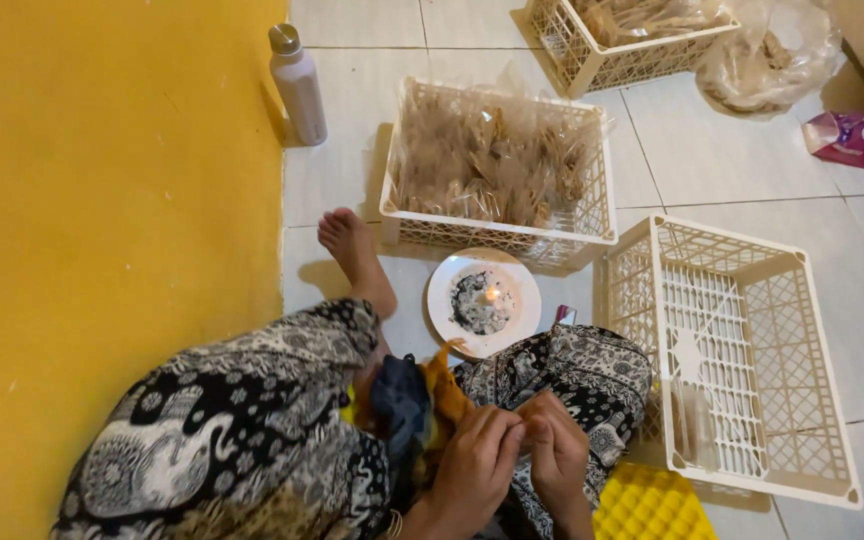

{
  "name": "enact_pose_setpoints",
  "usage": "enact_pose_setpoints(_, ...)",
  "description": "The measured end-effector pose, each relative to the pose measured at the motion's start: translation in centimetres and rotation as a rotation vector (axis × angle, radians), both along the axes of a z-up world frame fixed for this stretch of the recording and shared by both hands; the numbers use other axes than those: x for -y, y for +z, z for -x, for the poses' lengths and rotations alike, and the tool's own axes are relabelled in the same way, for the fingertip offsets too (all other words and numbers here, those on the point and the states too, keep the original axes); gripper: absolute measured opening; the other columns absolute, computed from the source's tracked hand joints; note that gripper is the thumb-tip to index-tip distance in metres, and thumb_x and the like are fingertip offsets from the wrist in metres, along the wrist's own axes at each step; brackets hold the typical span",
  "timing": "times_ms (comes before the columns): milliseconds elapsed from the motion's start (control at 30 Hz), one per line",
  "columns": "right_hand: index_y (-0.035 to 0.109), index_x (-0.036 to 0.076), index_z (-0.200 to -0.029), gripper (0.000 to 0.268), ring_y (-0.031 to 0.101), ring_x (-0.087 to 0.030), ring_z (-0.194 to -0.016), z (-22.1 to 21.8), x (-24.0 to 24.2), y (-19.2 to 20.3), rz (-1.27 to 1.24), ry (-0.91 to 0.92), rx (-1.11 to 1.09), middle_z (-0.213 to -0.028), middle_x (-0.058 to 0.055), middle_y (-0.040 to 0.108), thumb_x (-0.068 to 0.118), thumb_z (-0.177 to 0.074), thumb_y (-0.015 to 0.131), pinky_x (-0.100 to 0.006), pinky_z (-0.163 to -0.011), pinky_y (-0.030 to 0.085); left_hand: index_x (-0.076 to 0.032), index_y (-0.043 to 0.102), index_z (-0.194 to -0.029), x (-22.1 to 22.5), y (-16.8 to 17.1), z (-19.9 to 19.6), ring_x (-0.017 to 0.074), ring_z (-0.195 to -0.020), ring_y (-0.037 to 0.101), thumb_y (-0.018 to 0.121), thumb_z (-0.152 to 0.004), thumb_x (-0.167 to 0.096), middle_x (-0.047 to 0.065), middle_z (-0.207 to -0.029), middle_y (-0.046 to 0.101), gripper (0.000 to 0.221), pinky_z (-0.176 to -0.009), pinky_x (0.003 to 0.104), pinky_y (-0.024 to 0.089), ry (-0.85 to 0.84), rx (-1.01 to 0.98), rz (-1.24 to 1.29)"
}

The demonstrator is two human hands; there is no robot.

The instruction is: Manual sealing of small plastic snack bags using a candle flame as a heat source and organizing them into crates.

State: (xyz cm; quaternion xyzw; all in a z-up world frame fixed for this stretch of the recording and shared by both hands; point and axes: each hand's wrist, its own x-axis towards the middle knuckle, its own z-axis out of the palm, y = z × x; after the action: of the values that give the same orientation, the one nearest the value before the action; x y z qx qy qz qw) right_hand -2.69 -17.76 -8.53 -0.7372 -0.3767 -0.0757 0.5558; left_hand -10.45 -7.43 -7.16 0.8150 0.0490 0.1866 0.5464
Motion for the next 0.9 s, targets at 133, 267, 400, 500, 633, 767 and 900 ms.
enact_pose_setpoints(133,0.058,0.006,-0.069,0.049,0.052,-0.017,-0.059,-0.4,0.0,-1.1,0.012,-0.026,0.019,-0.065,-0.007,0.056,0.030,-0.107,0.039,-0.030,-0.055,0.041,-0.004,0.057,-0.094,-0.8,0.3,-0.2,0.0268,-0.081,0.055,0.045,-0.108,-0.017,0.010,-0.087,0.058,0.023,-0.077,0.039,0.042,-0.019,0.045,-0.035)
enact_pose_setpoints(267,0.057,0.006,-0.071,0.045,0.049,-0.018,-0.060,-0.4,-0.3,-1.2,0.022,-0.023,0.005,-0.064,-0.007,0.055,0.027,-0.107,0.040,-0.031,-0.055,0.039,-0.002,0.057,-0.097,-1.5,-0.1,-0.4,0.0266,-0.084,0.055,0.046,-0.108,-0.018,0.011,-0.090,0.058,0.021,-0.075,0.039,0.044,-0.071,0.022,-0.020)
enact_pose_setpoints(400,0.056,0.006,-0.071,0.044,0.050,-0.019,-0.060,-0.1,-0.7,-2.9,0.019,-0.049,0.020,-0.065,-0.007,0.055,0.026,-0.106,0.041,-0.031,-0.053,0.040,-0.004,0.054,-0.095,-3.0,0.3,-0.1,0.0252,-0.084,0.053,0.045,-0.108,-0.019,0.009,-0.089,0.054,0.022,-0.074,0.038,0.043,-0.171,-0.057,0.021)
enact_pose_setpoints(500,0.055,0.004,-0.070,0.044,0.047,-0.018,-0.060,0.2,-2.1,-0.7,-0.046,-0.051,0.009,-0.064,-0.007,0.051,0.025,-0.106,0.042,-0.032,-0.053,0.037,-0.003,0.055,-0.097,-3.8,0.3,-0.4,0.0253,-0.084,0.055,0.047,-0.108,-0.017,0.010,-0.090,0.056,0.020,-0.073,0.038,0.045,-0.209,-0.034,0.031)
enact_pose_setpoints(633,0.055,0.004,-0.071,0.040,0.048,-0.019,-0.059,0.0,-2.3,0.1,-0.038,-0.091,0.037,-0.065,-0.008,0.053,0.019,-0.105,0.043,-0.031,-0.054,0.038,-0.002,0.057,-0.098,-4.2,0.0,-1.1,0.0252,-0.082,0.055,0.047,-0.109,-0.017,0.010,-0.089,0.056,0.021,-0.074,0.037,0.044,-0.231,0.020,0.009)
enact_pose_setpoints(767,0.055,0.007,-0.067,0.045,0.045,-0.017,-0.056,-0.7,-2.6,0.0,-0.013,-0.125,0.140,-0.060,-0.005,0.051,0.023,-0.107,0.041,-0.030,-0.053,0.035,-0.003,0.060,-0.098,-5.0,0.0,-1.6,0.0245,-0.081,0.055,0.047,-0.108,-0.020,0.008,-0.088,0.058,0.024,-0.074,0.037,0.043,-0.231,0.087,-0.119)
enact_pose_setpoints(900,0.053,0.007,-0.066,0.043,0.045,-0.018,-0.058,-2.0,-2.7,-1.7,-0.016,-0.130,0.200,-0.061,-0.005,0.049,0.020,-0.106,0.044,-0.030,-0.055,0.038,-0.008,0.063,-0.101,-6.0,-0.7,-2.3,0.0236,-0.085,0.059,0.046,-0.107,-0.024,0.006,-0.090,0.063,0.024,-0.080,0.037,0.044,-0.204,0.033,-0.173)
